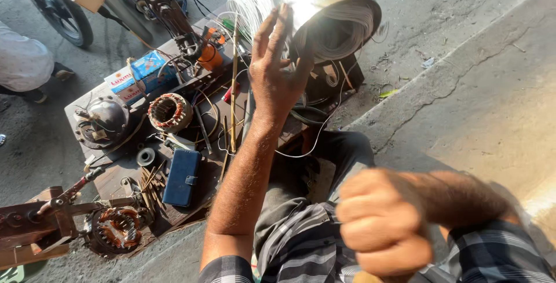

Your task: The person winds a white insulated wire around a cylindrical metal core using both hands, then uses pliers to cut the wire and continues winding. The person also handles a small wooden piece and adjusts the wire on the core.

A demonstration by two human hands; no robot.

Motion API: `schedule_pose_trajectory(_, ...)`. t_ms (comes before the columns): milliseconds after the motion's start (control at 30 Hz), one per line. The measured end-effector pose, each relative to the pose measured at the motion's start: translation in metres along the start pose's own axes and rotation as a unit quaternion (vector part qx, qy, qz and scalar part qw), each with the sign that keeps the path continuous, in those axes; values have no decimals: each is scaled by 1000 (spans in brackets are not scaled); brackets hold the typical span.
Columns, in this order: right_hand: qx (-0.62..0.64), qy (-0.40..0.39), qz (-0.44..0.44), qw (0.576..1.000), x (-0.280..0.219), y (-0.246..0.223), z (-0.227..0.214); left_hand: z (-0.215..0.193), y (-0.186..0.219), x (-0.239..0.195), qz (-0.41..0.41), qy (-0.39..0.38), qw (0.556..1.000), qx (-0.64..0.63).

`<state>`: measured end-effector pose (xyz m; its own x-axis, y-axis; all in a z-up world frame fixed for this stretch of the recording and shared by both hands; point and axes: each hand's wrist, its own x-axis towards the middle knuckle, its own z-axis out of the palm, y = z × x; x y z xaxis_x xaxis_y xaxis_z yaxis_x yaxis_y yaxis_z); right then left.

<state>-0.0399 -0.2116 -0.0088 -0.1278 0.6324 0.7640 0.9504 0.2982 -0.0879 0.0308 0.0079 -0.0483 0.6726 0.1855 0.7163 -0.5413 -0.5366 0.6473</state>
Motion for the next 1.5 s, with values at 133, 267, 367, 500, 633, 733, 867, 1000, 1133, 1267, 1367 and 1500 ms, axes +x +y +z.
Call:
schedule_pose_trajectory(133, -213, 198, 168, 942, -45, 18, 2, -5, 6, -6, -18, -33, 999, 30)
schedule_pose_trajectory(267, -335, 227, 353, 843, -76, 83, 17, -19, 18, -11, -61, -66, 995, -51)
schedule_pose_trajectory(367, -294, 198, 349, 867, -110, 92, 38, -40, 19, -4, -35, -75, 996, -36)
schedule_pose_trajectory(500, -334, 173, 303, 875, -165, 131, 33, -76, 8, 12, 33, -6, 999, 15)
schedule_pose_trajectory(633, -305, 169, 363, 864, -206, 184, -39, -122, -11, 14, -10, 66, 994, 87)
schedule_pose_trajectory(733, -206, 171, 537, 800, -208, 211, -110, -138, -35, 7, -35, 66, 994, 84)
schedule_pose_trajectory(867, -113, 293, 536, 784, -174, 180, -147, -119, -59, -20, -60, 20, 991, 115)
schedule_pose_trajectory(1000, -46, 369, 462, 805, -132, 93, -109, -69, -57, -60, -64, -12, 991, 117)
schedule_pose_trajectory(1133, -104, 371, 517, 764, -89, 52, -68, -43, -34, -97, -7, 26, 982, 189)
schedule_pose_trajectory(1267, -187, 266, 444, 835, -73, 45, -35, -18, -22, -110, 29, -4, 982, 187)
schedule_pose_trajectory(1367, -251, 194, 384, 867, -67, 60, -21, 4, -9, -113, -9, -157, 970, 184)
schedule_pose_trajectory(1500, -219, 185, 412, 865, -56, 87, -9, 28, 14, -106, 56, -173, 971, 157)
